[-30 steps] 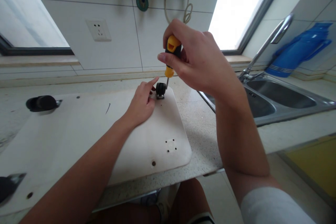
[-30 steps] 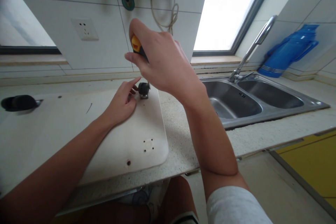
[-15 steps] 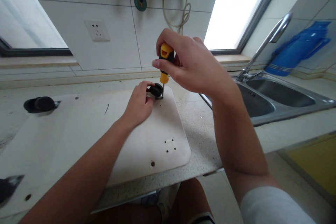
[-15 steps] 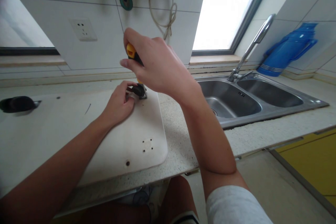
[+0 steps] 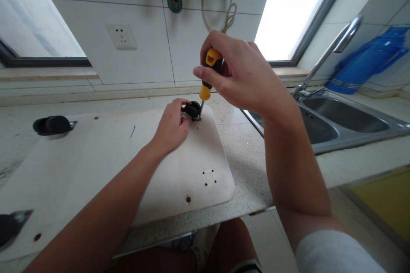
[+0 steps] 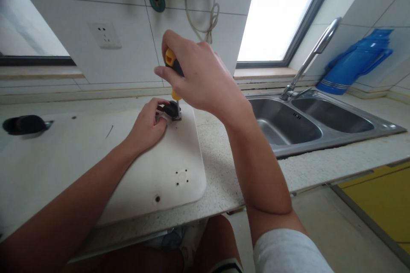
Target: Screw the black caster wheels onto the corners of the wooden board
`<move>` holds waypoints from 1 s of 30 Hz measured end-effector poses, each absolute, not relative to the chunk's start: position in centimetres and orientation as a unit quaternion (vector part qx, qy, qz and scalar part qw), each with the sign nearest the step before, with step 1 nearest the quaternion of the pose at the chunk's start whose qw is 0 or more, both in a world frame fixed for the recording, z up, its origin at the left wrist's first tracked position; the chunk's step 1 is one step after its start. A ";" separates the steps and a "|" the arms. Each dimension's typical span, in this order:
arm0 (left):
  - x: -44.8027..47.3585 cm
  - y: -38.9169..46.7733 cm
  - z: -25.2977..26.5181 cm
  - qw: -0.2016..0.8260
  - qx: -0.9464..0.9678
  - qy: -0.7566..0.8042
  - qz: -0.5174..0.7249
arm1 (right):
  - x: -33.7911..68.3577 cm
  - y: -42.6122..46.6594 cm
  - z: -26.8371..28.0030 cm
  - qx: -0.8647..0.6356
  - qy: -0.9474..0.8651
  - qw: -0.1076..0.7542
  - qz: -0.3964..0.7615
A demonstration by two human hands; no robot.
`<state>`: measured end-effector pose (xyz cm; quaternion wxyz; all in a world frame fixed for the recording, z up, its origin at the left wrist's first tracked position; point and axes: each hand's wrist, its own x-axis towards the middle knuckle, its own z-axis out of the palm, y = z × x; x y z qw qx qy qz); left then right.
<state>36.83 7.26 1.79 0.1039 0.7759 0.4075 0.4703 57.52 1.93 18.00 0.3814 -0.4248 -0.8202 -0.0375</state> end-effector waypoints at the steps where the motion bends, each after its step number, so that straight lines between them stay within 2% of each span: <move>1: 36.8 7.3 1.8 0.107 0.775 0.407 0.472 | 57.5 2.0 18.0 -0.425 -0.821 0.378 -0.040; 7: 36.9 7.3 1.8 0.109 0.774 0.407 0.473 | 57.3 2.2 17.8 -0.439 -0.806 0.396 -0.034; 17: 36.9 7.3 1.7 0.094 0.778 0.408 0.469 | 58.4 5.6 15.9 -0.463 -0.728 0.497 -0.092; 19: 36.9 7.3 1.7 0.097 0.776 0.409 0.471 | 58.4 5.3 16.1 -0.470 -0.730 0.489 -0.090; 24: 36.9 7.2 1.9 0.112 0.776 0.408 0.468 | 57.5 2.6 17.5 -0.440 -0.805 0.396 -0.041; 30: 36.9 7.1 1.9 0.109 0.775 0.414 0.466 | 56.7 2.1 17.2 -0.473 -0.774 0.420 -0.042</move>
